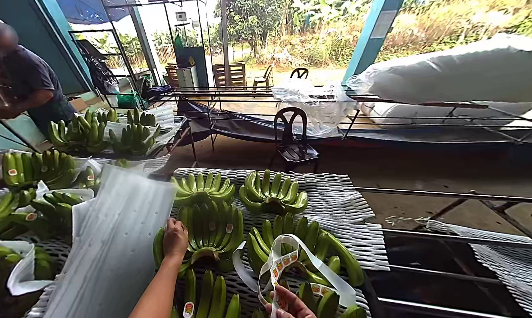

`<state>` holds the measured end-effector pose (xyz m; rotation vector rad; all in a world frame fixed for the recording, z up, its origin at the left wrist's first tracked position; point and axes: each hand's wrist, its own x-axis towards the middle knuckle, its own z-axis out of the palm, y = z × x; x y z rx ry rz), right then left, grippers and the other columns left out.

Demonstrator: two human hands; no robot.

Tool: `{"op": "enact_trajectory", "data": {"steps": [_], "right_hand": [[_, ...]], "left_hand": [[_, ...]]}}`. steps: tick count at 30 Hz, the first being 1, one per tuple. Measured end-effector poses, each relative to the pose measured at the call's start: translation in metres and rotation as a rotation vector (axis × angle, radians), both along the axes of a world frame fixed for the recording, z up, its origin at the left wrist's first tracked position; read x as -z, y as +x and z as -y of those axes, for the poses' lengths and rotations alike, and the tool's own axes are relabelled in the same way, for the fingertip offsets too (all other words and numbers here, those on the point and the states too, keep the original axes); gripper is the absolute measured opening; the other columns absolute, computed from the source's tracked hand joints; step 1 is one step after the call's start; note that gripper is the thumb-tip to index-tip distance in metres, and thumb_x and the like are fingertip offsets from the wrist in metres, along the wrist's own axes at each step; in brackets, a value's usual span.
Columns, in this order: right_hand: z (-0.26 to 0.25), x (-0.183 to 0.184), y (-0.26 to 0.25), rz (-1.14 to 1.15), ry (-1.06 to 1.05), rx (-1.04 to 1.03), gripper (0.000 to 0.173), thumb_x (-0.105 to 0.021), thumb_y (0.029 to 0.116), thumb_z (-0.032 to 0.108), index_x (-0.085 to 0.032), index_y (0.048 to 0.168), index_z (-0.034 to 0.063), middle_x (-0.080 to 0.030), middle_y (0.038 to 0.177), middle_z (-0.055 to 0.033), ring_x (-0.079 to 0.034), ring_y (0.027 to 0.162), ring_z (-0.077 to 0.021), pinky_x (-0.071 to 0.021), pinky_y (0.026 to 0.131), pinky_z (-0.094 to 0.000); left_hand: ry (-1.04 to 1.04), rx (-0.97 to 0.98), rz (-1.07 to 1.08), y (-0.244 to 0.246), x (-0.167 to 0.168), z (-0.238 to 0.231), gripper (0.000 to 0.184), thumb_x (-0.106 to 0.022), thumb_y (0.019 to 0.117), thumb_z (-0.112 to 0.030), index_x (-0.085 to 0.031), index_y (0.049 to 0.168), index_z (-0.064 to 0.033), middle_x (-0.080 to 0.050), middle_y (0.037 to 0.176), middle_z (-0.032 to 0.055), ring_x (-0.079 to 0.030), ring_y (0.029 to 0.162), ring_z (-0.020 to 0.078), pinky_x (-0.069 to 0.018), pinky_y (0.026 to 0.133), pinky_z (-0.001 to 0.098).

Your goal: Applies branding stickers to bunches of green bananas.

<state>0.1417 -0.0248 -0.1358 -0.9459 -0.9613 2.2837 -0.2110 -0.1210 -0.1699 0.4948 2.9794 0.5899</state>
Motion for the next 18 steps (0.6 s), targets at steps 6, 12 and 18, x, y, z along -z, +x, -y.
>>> {"op": "enact_trajectory", "data": {"steps": [6,12,18], "right_hand": [[0.001,0.0,-0.001,0.051,0.233,-0.057,0.05,-0.048,0.0883,-0.019,-0.05,0.138,-0.0106,-0.072,0.115,-0.0134,-0.074,0.091,-0.0161,-0.0625,0.084,-0.0323],[0.008,-0.009,-0.009,0.106,0.334,-0.225,0.054,-0.053,0.0885,-0.015,-0.048,0.142,-0.0101,-0.072,0.117,-0.0099,-0.071,0.095,-0.0073,-0.0584,0.088,-0.0269],[0.0,-0.019,-0.004,-0.162,-0.25,-0.237,0.058,-0.009,0.1104,0.031,-0.05,0.14,0.005,-0.072,0.114,-0.0082,-0.07,0.103,-0.0187,-0.0565,0.093,-0.039]], "left_hand": [[0.16,0.353,-0.063,0.051,-0.043,-0.012,0.033,-0.067,0.0921,-0.004,-0.068,0.125,0.0026,-0.053,0.144,0.0283,-0.047,0.137,0.046,-0.041,0.112,0.0584],[0.464,1.203,-0.289,0.181,-0.044,-0.013,0.014,-0.072,0.0901,-0.022,-0.079,0.098,-0.0129,-0.076,0.1,0.0034,-0.073,0.093,0.019,-0.0583,0.087,0.0413],[0.572,1.201,-0.74,0.19,-0.029,-0.007,0.022,-0.055,0.1017,-0.015,-0.073,0.089,-0.0194,-0.073,0.101,-0.0033,-0.063,0.11,0.0124,-0.0336,0.115,0.0391]]}}
